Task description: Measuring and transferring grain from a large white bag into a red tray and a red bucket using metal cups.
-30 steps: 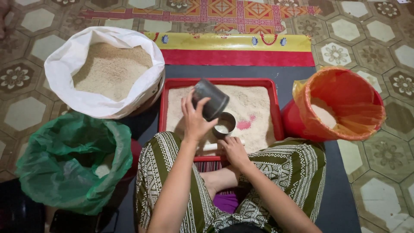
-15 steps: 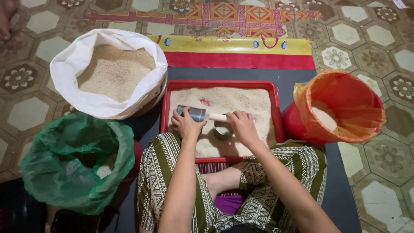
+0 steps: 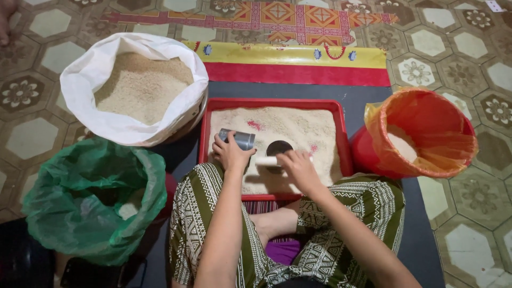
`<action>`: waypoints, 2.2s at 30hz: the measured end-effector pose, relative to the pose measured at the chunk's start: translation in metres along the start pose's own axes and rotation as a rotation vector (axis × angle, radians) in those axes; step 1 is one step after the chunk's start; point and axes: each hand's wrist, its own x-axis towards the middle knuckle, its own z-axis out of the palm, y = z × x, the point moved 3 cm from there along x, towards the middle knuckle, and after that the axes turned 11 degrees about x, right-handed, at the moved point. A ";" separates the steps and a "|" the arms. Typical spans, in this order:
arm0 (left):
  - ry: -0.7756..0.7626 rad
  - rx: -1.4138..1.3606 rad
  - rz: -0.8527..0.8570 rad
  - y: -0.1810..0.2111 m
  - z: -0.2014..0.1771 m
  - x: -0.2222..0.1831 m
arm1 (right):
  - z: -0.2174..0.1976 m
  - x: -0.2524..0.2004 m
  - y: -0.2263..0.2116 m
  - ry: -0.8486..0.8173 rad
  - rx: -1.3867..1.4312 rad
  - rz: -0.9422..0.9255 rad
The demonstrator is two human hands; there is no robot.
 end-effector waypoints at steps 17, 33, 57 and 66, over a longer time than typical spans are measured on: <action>0.006 0.003 0.027 0.000 -0.003 -0.008 | -0.005 -0.015 -0.049 0.192 0.272 -0.086; 0.003 0.034 0.021 0.000 -0.005 -0.009 | 0.042 -0.040 -0.012 0.056 0.166 0.164; 0.041 0.070 0.049 -0.002 0.002 -0.003 | -0.213 -0.095 0.135 1.299 1.954 0.364; 0.063 0.103 0.079 -0.002 0.006 -0.001 | -0.216 -0.085 0.101 1.404 2.282 0.232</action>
